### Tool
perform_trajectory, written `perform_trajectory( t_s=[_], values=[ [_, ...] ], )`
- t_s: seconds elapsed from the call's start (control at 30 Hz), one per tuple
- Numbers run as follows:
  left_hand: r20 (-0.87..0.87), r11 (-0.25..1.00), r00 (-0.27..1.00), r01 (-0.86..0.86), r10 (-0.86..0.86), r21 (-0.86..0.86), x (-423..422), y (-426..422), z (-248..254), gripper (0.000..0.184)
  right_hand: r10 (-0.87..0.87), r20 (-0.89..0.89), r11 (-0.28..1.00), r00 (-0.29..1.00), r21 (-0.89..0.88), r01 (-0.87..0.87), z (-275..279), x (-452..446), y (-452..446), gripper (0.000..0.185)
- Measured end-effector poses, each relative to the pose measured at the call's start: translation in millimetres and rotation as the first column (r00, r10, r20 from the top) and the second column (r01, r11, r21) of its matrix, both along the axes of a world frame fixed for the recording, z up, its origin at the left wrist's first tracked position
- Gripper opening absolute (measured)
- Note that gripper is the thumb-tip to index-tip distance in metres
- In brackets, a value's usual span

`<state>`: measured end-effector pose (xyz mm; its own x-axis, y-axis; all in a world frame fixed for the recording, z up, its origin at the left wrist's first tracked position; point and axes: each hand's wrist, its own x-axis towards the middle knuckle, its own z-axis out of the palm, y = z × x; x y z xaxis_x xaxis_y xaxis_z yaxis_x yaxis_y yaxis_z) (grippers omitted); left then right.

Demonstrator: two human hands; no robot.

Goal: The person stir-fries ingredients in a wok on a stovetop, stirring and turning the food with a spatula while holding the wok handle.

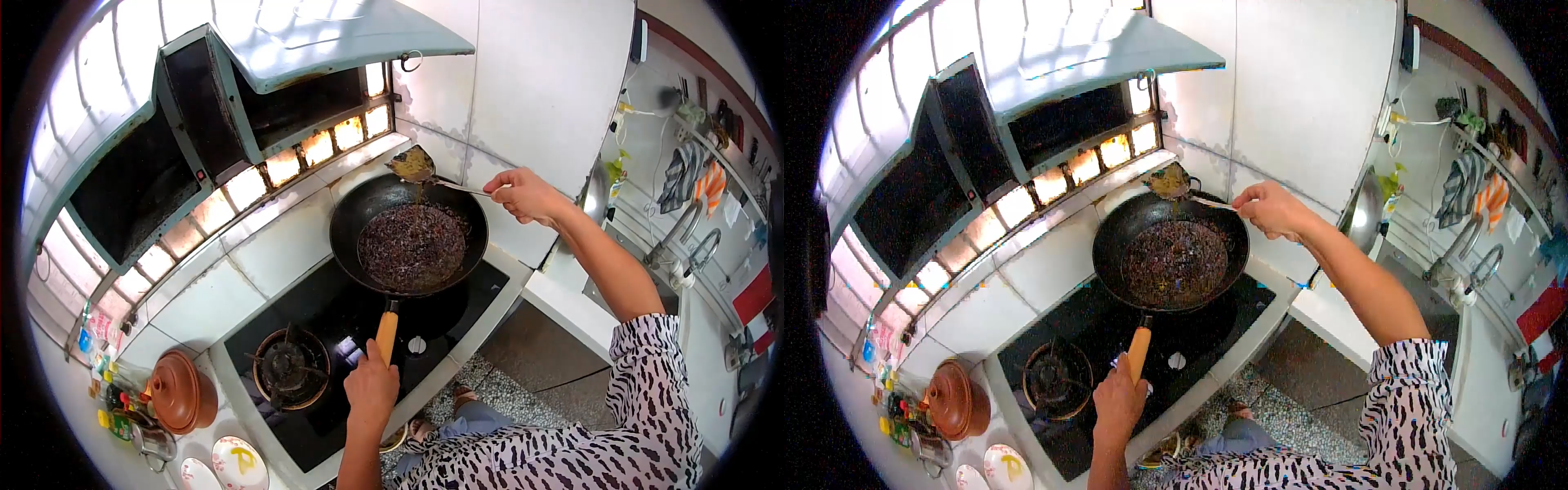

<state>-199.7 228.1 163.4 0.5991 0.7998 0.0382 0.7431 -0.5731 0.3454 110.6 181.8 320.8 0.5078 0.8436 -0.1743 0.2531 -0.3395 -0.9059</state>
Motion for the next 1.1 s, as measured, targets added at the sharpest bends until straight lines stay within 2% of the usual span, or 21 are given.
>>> perform_trajectory(
  t_s=[0.27,0.43,0.53,0.67,0.73,0.77,0.83,0.87,0.93,1.0,1.07,1.1],
  values=[
    [-0.005,1.0,1.0,-0.001,0.001,0.002,0.6,0.1,2.1,0.053,-0.009,0.025,1.0,1.0,0.025,0.008,-6.2,-3.9,-1.0,0.022],
    [-0.02,1.0,1.0,0.005,-0.005,-0.002,0.0,1.0,-0.2,0.055,-0.021,0.086,0.998,0.996,0.061,0.016,-18.0,-5.2,-1.8,0.019],
    [-0.071,0.999,0.997,-0.009,0.006,-0.049,0.5,1.2,2.7,0.058,0.009,0.134,0.999,0.991,0.05,-0.015,-24.1,-5.3,-3.2,0.019],
    [-0.056,1.0,0.998,-0.001,0.0,-0.027,0.3,1.0,2.2,0.058,0.012,0.178,1.0,0.984,0.026,-0.017,-32.3,-5.8,-4.1,0.02],
    [-0.067,1.0,0.998,-0.011,0.01,-0.02,0.4,1.1,0.7,0.058,0.019,0.329,0.995,0.944,0.089,-0.051,-36.0,-9.3,-4.6,0.022],
    [-0.07,1.0,0.998,-0.011,0.01,-0.022,0.3,0.9,1.2,0.058,0.02,0.326,0.995,0.945,0.087,-0.051,-39.2,-8.3,-5.2,0.022],
    [-0.074,1.0,0.997,-0.011,0.009,-0.024,0.8,0.5,2.7,0.058,0.056,0.547,0.993,0.835,0.058,-0.104,-50.4,-2.3,-5.5,0.022],
    [-0.076,1.0,0.997,-0.011,0.009,-0.026,0.8,0.0,2.9,0.058,0.057,0.545,0.993,0.836,0.056,-0.104,-55.5,-0.2,-5.0,0.022],
    [-0.073,1.0,0.997,-0.013,0.012,-0.008,0.9,-0.7,2.8,0.058,0.034,0.759,0.986,0.65,0.082,-0.147,-67.9,5.2,-2.8,0.018],
    [-0.083,1.0,0.996,-0.021,0.019,-0.022,1.9,0.0,3.4,0.058,0.016,0.766,0.982,0.643,0.108,-0.153,-97.2,27.2,3.8,0.017],
    [-0.095,0.999,0.995,-0.028,0.024,-0.036,2.2,0.3,4.2,0.058,-0.002,0.771,0.979,0.637,0.133,-0.158,-102.7,32.0,6.3,0.016],
    [-0.094,0.999,0.995,-0.03,0.025,-0.045,2.3,0.2,4.7,0.058,0.008,0.449,0.999,0.894,0.039,-0.028,-96.7,28.8,7.5,0.012]
  ],
)
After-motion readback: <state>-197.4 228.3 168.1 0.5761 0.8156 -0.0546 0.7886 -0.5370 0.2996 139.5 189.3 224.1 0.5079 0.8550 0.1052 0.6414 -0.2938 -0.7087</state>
